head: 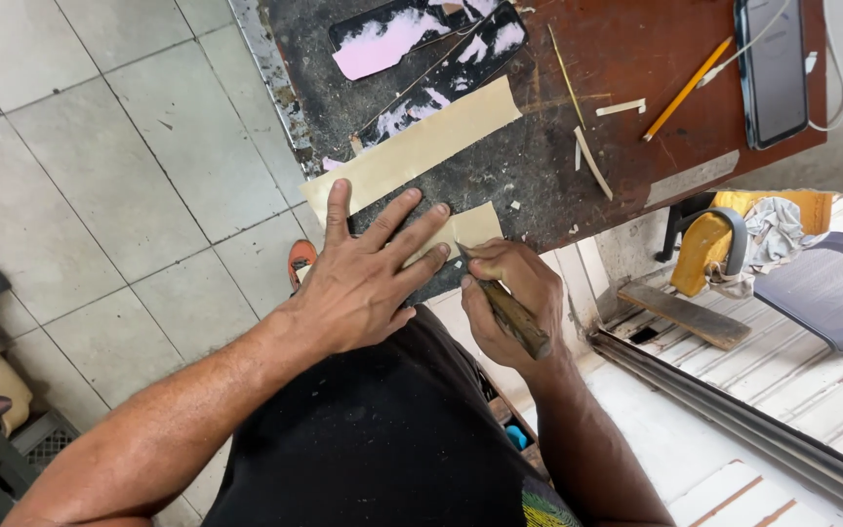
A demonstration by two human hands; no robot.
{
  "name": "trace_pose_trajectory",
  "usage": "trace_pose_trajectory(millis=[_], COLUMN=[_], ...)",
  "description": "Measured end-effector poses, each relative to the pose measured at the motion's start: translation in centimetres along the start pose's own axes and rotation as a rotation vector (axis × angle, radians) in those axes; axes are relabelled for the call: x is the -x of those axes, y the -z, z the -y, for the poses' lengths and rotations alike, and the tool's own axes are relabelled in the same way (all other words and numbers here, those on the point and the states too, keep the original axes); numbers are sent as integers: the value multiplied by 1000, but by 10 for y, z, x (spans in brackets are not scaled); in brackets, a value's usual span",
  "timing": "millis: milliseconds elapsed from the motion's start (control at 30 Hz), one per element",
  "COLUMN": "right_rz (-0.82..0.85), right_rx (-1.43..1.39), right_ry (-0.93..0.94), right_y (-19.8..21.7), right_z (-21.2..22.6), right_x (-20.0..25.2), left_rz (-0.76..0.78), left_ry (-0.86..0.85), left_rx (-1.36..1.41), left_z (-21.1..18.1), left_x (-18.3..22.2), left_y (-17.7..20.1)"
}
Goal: Repairing a shoe by cutting and applying new material to the straps using a knife and adhesive strips
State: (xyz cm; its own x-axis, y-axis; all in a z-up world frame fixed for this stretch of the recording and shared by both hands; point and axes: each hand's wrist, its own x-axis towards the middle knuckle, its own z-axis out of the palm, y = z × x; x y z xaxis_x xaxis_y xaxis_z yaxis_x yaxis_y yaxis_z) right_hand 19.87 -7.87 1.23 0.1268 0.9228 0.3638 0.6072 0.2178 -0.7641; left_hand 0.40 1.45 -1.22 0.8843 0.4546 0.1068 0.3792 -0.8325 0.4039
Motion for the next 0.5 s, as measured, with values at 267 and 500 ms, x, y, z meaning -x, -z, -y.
trace_pose_trajectory(millis=[267,500], right_rz=[-107,-117], right_rx=[-158,-235], right_ry=[54,5], right_y=[-10,-19], right_z=[-37,2], right_x=[28,11], left_rz=[-119,-43], left_ry=[-45,14], left_rx=[-28,3], left_z=[-2,-6], left_x=[28,23], left_y=[-15,-1])
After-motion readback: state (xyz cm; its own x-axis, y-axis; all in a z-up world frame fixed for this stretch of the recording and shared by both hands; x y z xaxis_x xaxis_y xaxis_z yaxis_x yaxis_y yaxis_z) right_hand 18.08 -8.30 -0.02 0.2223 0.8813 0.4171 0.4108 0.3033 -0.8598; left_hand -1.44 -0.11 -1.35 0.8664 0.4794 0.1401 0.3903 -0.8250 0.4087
